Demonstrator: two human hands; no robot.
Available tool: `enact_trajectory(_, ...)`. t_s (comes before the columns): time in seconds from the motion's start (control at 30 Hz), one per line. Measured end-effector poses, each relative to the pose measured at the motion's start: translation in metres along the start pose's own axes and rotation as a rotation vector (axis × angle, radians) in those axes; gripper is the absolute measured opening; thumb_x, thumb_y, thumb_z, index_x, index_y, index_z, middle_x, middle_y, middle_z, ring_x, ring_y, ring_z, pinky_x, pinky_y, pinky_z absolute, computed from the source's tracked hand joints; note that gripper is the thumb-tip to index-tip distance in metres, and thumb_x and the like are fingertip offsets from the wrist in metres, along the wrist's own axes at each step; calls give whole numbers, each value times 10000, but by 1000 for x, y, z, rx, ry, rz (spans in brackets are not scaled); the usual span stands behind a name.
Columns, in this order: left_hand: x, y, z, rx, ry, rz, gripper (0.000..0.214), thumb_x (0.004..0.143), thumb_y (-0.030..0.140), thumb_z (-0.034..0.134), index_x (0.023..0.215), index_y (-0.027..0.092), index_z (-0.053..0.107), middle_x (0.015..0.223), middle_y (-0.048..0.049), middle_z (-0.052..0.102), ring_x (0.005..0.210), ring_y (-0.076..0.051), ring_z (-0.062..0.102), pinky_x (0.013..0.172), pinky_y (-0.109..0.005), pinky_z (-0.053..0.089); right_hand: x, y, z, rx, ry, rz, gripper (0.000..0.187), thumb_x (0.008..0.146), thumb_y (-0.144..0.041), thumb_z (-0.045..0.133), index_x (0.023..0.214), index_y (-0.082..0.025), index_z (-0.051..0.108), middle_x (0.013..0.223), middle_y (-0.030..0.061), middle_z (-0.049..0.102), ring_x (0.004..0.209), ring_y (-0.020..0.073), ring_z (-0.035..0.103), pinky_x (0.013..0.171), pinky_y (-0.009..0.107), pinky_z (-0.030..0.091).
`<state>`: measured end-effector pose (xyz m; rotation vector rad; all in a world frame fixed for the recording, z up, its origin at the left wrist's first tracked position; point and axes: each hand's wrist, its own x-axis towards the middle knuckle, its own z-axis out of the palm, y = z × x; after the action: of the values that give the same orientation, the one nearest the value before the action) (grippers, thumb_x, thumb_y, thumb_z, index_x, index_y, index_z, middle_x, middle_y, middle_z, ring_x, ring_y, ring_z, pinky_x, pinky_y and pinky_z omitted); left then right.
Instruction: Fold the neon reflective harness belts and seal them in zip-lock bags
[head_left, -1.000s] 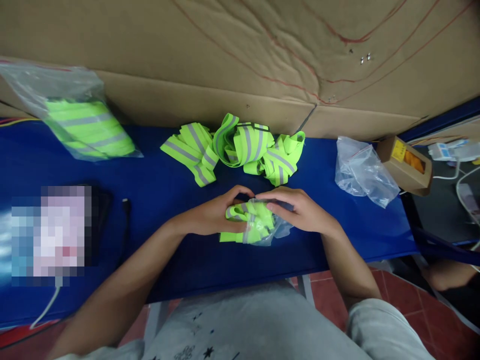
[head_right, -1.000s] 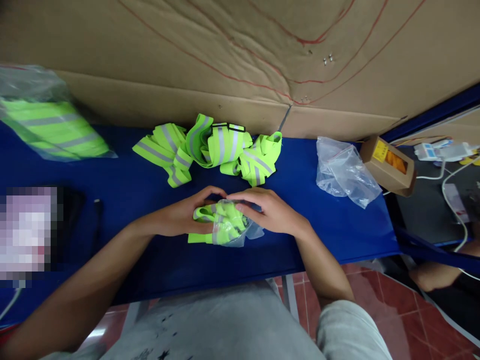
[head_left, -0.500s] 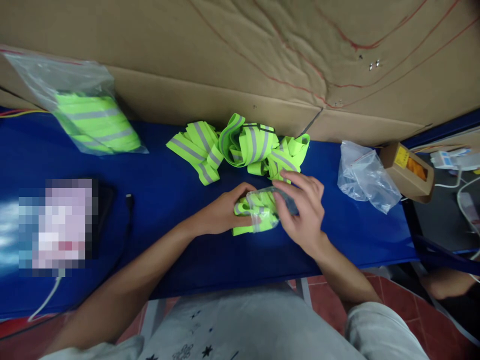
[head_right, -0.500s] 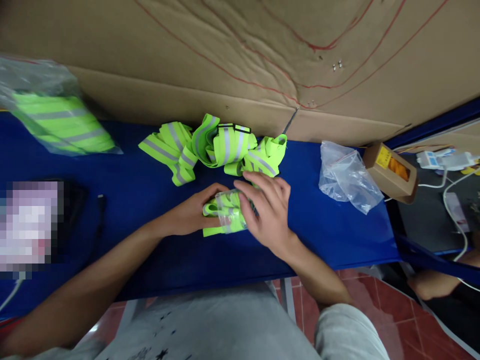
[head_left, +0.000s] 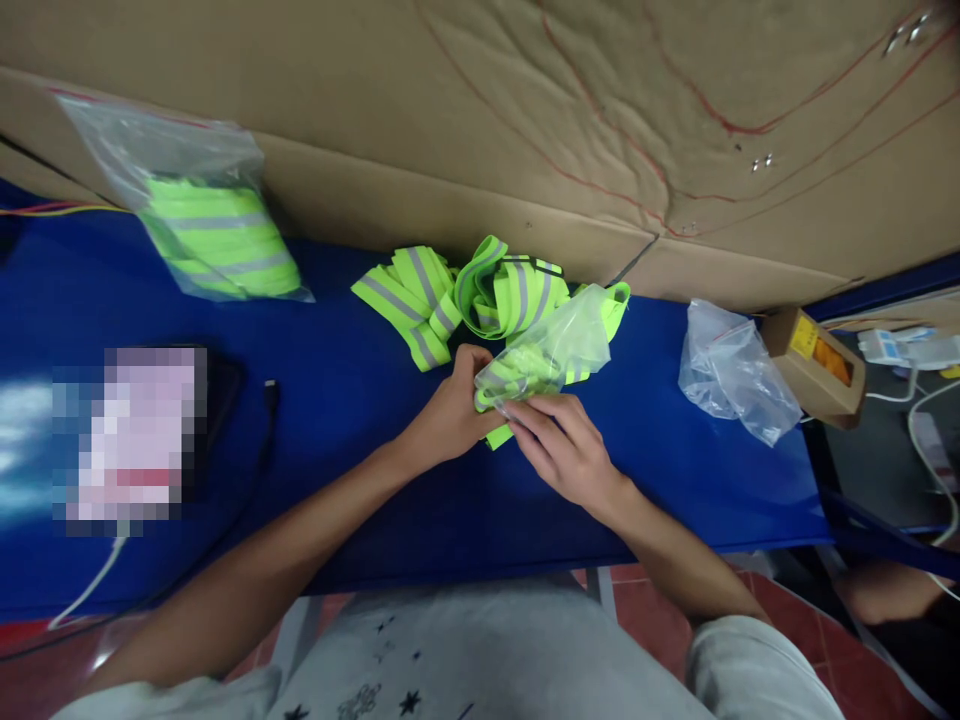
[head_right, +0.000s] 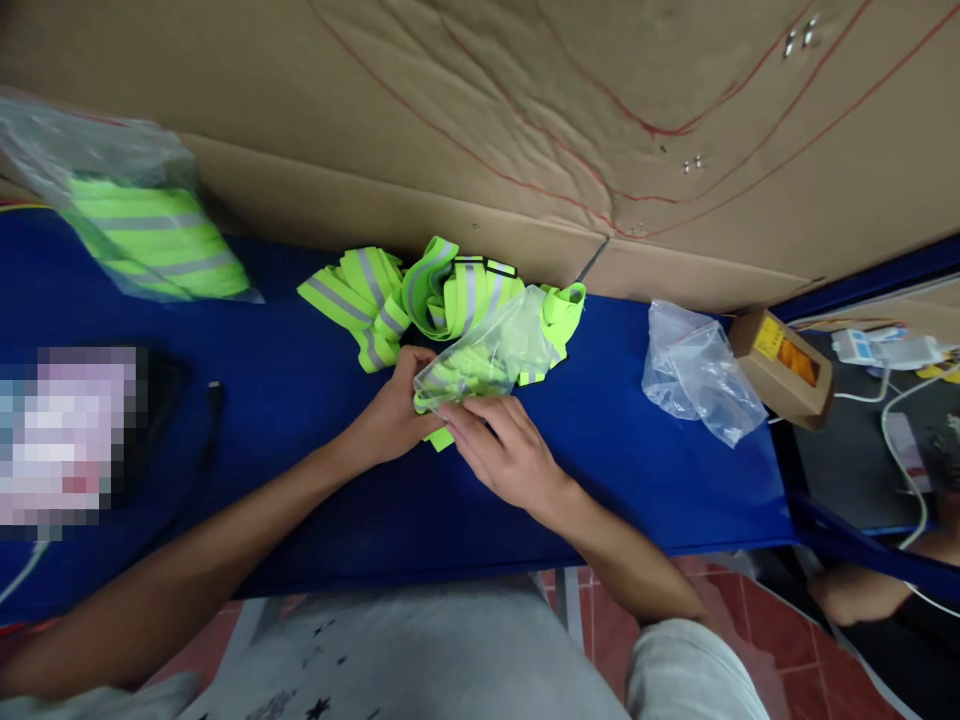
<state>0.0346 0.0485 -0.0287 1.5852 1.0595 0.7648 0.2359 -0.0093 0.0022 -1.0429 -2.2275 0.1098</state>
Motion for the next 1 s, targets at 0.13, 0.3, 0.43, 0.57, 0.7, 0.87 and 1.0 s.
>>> enact_trajectory(0.13, 0, 2, 3, -93, -45, 55, 597, 895, 423, 708, 1294, 234, 306, 1077, -38, 578, 852, -158, 599, 733, -283, 474, -1, 1, 1, -3, 18, -28, 570, 959, -78, 661, 1507, -201, 563, 1136, 107, 708, 1089, 222, 689, 967, 375, 594)
enact_trajectory(0.3, -6, 17, 9, 151, 86, -57, 583, 851, 342, 720, 1334, 238, 411, 1165, -74, 655, 950, -237, 659, 782, -335, 456, 1, -5, 6, 60, 49, -70, 465, 966, -61, 644, 1387, -256, 653, 1077, 69, 742, 1045, 205, 722, 934, 362, 596)
enact_trajectory(0.43, -3, 18, 11, -37, 149, -104, 561, 774, 458, 831, 1173, 223, 514, 1023, -24, 661, 909, -208, 630, 790, -323, 461, -1, -6, 10, 75, 55, -164, 431, 937, -67, 682, 1325, -254, 667, 1061, 53, 738, 1053, 196, 713, 957, 355, 588)
enact_trajectory(0.57, 3, 18, 12, -402, 227, -147, 593, 745, 541, 846, 1102, 222, 496, 1011, -12, 628, 910, -173, 615, 794, -299, 509, -4, 0, 13, -46, 160, -59, 451, 943, -218, 727, 1365, -322, 605, 1069, 52, 677, 1016, 212, 680, 915, 384, 570)
enact_trajectory(0.7, 1, 22, 10, -713, 115, -259, 554, 803, 523, 803, 1175, 255, 492, 1132, -30, 651, 1044, -191, 662, 908, -328, 553, -4, 2, 18, -170, 104, 34, 636, 906, -495, 773, 1457, -294, 529, 1197, 106, 611, 1142, 288, 618, 989, 456, 545)
enact_trajectory(0.87, -3, 22, 9, -923, -52, -262, 757, 714, 371, 849, 1371, 290, 484, 1346, -62, 665, 1278, -263, 641, 1059, -394, 535, 0, 11, 13, -194, 140, 17, 611, 933, -392, 765, 1477, -285, 510, 1245, 118, 603, 1190, 284, 608, 1017, 446, 540)
enact_trajectory(1.0, 0, 23, 5, -906, -162, -146, 737, 829, 718, 691, 1394, 255, 585, 1430, -107, 653, 1399, -324, 571, 1111, -458, 519, -3, 25, 6, -148, 130, 9, 640, 958, -311, 736, 1538, -332, 468, 1271, 104, 618, 1198, 274, 637, 1033, 449, 549)
